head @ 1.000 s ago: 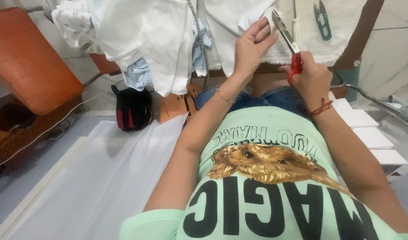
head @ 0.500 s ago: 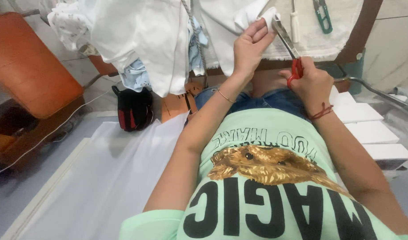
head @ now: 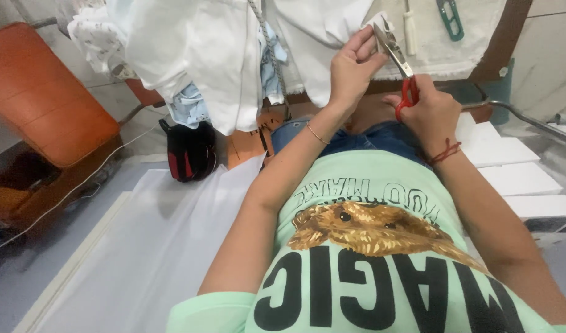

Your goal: Trimming loose threads from white garments using scissors

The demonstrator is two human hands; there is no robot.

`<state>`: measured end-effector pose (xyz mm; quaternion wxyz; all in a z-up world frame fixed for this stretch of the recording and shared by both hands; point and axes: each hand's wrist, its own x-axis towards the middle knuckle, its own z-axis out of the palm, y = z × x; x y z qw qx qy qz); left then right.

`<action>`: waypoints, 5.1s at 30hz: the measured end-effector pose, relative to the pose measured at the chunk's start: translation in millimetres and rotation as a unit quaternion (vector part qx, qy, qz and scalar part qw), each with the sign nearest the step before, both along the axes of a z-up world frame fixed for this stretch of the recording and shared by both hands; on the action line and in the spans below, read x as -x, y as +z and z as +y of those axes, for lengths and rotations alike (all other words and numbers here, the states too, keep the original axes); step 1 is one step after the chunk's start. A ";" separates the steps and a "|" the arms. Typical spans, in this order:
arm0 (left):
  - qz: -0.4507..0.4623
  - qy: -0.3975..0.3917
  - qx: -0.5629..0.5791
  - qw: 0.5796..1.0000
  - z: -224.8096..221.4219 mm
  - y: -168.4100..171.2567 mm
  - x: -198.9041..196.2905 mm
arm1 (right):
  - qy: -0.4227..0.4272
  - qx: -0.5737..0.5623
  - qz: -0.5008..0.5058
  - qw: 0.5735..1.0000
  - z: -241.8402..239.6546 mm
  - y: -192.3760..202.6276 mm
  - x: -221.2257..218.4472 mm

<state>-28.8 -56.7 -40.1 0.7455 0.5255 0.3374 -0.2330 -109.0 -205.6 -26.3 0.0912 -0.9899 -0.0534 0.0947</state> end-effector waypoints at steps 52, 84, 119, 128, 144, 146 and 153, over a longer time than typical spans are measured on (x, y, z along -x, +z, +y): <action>-0.385 -0.239 -0.335 0.826 30.1 -37.7 28.2 | -0.024 -0.021 0.054 0.998 -24.2 2.4 26.0; -0.232 -0.155 0.060 0.958 33.6 9.6 7.6 | -0.137 -0.613 0.048 0.777 25.4 55.3 -84.8; -0.043 -0.027 0.330 0.942 33.1 27.4 -15.9 | -0.070 -0.498 -0.114 0.857 -31.8 57.8 -115.4; -0.056 -0.045 0.239 0.968 28.5 46.0 -22.5 | -0.163 -0.508 0.050 0.845 -19.0 59.2 -111.7; -0.161 -0.002 0.061 0.985 34.4 11.4 -14.1 | -0.199 -0.570 0.157 0.781 30.6 62.1 -112.1; -0.160 -0.010 0.051 0.986 36.7 21.8 -15.9 | -0.203 -0.592 0.163 0.763 31.3 60.4 -111.3; 0.026 -0.017 0.217 0.976 38.7 27.0 -18.4 | -0.201 -0.631 0.161 0.731 27.2 43.7 -106.9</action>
